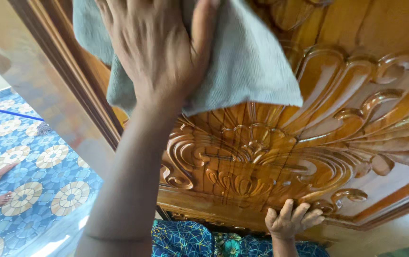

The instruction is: The person wipes a large, ornately carved wooden door or panel using a light blue cloth. They systematically clean the intricate floral and scrollwork carvings, moving the cloth over the raised and recessed details to remove dust or smudges.

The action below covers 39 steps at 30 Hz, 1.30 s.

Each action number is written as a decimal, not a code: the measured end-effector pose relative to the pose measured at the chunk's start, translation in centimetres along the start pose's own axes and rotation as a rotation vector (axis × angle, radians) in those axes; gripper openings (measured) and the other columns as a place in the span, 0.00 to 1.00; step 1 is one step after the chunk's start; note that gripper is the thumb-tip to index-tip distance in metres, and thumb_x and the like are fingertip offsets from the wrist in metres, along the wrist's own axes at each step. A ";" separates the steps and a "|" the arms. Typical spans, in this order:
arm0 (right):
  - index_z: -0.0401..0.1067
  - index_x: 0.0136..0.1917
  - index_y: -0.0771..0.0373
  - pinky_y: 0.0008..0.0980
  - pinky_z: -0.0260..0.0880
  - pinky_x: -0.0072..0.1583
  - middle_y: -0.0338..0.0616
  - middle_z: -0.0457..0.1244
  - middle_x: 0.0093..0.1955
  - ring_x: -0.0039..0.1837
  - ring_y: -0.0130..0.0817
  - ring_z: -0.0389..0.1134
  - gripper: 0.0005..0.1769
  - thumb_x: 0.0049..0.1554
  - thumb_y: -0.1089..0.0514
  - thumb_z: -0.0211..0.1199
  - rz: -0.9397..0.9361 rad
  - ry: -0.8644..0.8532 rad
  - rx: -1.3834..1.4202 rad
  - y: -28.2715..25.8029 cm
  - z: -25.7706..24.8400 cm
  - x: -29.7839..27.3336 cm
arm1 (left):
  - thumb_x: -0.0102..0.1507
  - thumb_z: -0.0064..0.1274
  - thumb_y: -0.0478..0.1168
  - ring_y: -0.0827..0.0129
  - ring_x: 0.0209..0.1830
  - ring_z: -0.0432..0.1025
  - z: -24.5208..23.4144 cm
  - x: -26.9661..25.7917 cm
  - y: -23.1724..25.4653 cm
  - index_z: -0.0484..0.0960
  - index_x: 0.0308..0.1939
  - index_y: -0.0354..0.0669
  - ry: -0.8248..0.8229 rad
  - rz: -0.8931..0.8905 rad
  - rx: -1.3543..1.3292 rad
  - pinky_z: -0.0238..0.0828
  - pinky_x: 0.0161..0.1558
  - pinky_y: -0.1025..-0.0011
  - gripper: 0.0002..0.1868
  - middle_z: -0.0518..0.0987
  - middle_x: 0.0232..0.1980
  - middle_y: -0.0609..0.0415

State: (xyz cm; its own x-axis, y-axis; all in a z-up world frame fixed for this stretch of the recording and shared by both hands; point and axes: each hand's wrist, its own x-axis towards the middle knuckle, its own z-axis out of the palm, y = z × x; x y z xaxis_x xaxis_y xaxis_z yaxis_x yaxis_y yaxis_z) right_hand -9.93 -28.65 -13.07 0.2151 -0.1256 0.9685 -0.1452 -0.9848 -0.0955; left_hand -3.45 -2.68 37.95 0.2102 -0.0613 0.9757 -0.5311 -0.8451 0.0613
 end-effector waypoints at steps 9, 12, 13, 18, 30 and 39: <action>0.43 0.86 0.49 0.70 0.20 0.81 0.48 0.31 0.89 0.87 0.62 0.25 0.39 0.70 0.32 0.35 -0.003 0.009 0.027 0.3 0.4 -0.3 | 0.68 0.29 0.74 0.30 0.85 0.36 5.1 -14.1 1.6 0.52 0.79 0.28 -0.124 -0.035 0.002 0.28 0.85 0.40 0.54 0.43 0.81 0.18; 0.45 0.86 0.50 0.71 0.21 0.80 0.50 0.33 0.89 0.87 0.64 0.26 0.38 0.70 0.32 0.37 -0.012 0.027 0.037 0.0 0.2 -0.2 | 0.66 0.32 0.73 0.33 0.84 0.37 6.4 -18.6 2.2 0.54 0.79 0.40 -0.152 -0.021 0.148 0.25 0.83 0.44 0.50 0.46 0.79 0.20; 0.45 0.86 0.50 0.71 0.21 0.80 0.50 0.33 0.89 0.87 0.65 0.26 0.38 0.70 0.32 0.37 -0.015 0.040 0.038 0.1 0.4 0.0 | 0.66 0.31 0.73 0.32 0.84 0.37 6.9 -19.8 2.1 0.51 0.79 0.38 -0.137 -0.015 0.096 0.25 0.83 0.44 0.51 0.45 0.79 0.19; 0.47 0.85 0.52 0.74 0.21 0.80 0.51 0.33 0.89 0.87 0.66 0.26 0.38 0.70 0.32 0.37 -0.015 0.033 0.058 0.2 0.4 -0.5 | 0.69 0.32 0.74 0.28 0.85 0.35 9.0 -26.7 1.4 0.44 0.80 0.41 -0.157 0.086 0.114 0.21 0.83 0.40 0.50 0.39 0.82 0.21; 0.50 0.85 0.53 0.72 0.23 0.81 0.51 0.34 0.89 0.87 0.63 0.27 0.38 0.71 0.32 0.37 0.006 0.019 0.033 0.4 0.8 -1.3 | 0.71 0.40 0.67 0.26 0.81 0.38 12.3 -42.4 -2.3 0.61 0.78 0.43 -0.154 0.290 0.054 0.30 0.78 0.32 0.41 0.46 0.79 0.28; 0.51 0.85 0.53 0.67 0.23 0.82 0.51 0.36 0.88 0.87 0.60 0.28 0.38 0.71 0.32 0.37 -0.001 0.000 0.022 0.4 0.3 -0.8 | 0.69 0.36 0.68 0.27 0.79 0.51 9.8 -38.0 -5.0 0.73 0.69 0.45 -0.153 0.377 0.189 0.37 0.74 0.29 0.37 0.61 0.71 0.26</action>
State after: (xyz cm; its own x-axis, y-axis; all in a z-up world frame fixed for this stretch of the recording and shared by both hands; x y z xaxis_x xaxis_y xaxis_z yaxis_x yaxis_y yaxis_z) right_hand -9.86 -28.97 -13.90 0.2156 -0.1245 0.9685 -0.1241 -0.9873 -0.0993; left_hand -0.74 -1.27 -1.45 0.1576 -0.4495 0.8793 -0.4376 -0.8300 -0.3459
